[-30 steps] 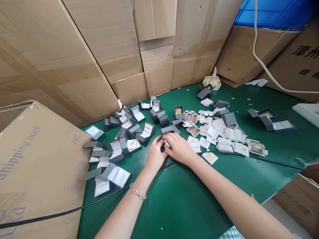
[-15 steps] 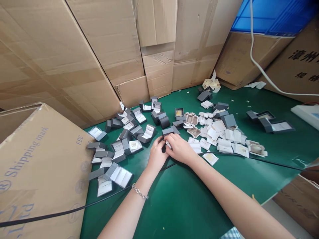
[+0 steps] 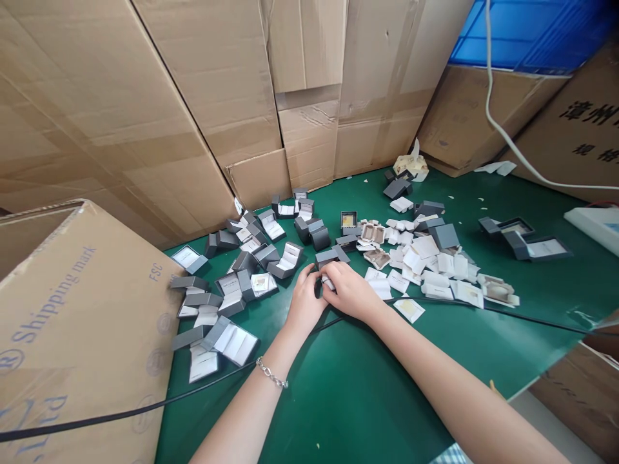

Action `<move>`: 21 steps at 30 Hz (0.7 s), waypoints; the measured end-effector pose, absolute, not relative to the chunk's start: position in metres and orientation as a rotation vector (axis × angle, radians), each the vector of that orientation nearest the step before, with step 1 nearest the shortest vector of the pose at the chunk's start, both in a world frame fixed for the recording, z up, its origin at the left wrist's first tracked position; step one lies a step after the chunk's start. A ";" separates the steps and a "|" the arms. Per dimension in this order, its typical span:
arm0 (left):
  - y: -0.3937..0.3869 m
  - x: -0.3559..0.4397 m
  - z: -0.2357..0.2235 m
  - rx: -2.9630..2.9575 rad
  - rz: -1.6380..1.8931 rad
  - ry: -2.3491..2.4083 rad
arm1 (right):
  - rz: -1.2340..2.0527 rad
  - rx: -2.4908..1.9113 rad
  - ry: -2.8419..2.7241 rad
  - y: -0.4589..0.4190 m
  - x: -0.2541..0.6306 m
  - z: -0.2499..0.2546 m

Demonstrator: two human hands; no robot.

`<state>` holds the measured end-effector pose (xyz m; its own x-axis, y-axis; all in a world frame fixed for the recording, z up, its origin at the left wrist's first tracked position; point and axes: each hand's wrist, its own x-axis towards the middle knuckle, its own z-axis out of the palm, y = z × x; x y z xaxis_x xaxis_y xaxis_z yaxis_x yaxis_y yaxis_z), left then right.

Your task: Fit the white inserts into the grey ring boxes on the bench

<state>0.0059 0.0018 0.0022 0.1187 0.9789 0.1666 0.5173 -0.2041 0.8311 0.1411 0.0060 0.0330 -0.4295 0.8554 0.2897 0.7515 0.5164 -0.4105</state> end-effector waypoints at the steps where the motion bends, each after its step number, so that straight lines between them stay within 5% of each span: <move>1: 0.002 0.006 0.001 1.790 0.999 1.446 | 0.314 -1.311 -2.289 0.006 0.141 0.033; 21: -0.001 0.005 0.005 1.901 0.945 1.477 | 0.382 -1.154 -2.167 0.008 0.145 0.025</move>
